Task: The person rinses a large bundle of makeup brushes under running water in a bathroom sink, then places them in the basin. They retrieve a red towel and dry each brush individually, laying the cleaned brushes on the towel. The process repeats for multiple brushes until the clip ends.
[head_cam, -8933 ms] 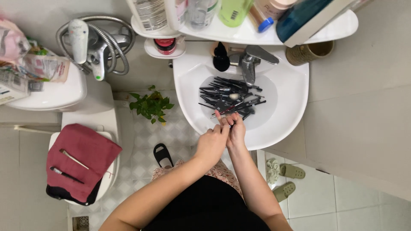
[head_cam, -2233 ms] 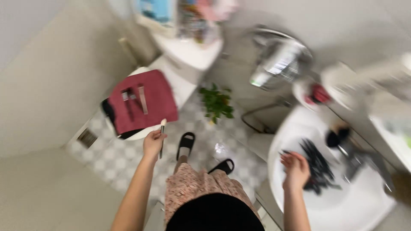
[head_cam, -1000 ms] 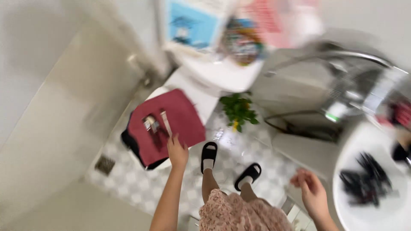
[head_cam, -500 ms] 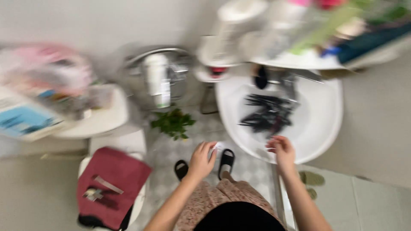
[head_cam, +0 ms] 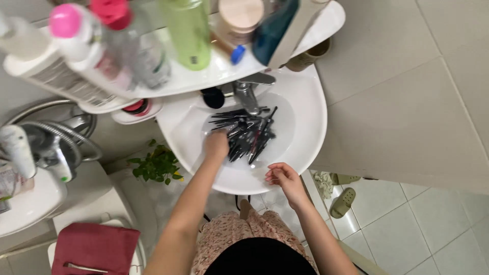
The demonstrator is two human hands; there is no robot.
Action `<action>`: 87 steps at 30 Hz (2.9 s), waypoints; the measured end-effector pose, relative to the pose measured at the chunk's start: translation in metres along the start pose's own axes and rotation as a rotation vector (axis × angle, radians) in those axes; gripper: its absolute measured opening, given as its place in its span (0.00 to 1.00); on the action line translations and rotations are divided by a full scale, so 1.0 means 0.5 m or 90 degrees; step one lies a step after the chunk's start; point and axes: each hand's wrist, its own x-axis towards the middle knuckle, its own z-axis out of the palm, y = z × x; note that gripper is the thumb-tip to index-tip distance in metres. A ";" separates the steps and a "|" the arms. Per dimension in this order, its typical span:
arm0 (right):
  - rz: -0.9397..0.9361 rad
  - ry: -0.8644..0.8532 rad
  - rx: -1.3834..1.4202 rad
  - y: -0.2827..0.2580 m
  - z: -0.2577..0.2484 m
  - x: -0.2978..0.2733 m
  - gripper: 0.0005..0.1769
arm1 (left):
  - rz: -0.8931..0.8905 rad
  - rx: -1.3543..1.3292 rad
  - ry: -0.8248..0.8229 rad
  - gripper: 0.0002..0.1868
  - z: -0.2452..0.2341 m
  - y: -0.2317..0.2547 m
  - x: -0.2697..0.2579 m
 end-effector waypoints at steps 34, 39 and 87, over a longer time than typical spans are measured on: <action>0.110 -0.151 0.620 0.005 0.056 0.297 0.21 | -0.074 -0.240 0.007 0.14 -0.225 0.296 -0.278; 0.061 -0.240 0.681 0.022 0.040 0.312 0.19 | -0.210 -0.459 -0.199 0.21 -0.170 0.226 -0.245; 0.050 -0.229 -0.018 -0.087 0.144 0.081 0.25 | -0.123 -0.161 0.052 0.13 -0.491 0.040 -0.556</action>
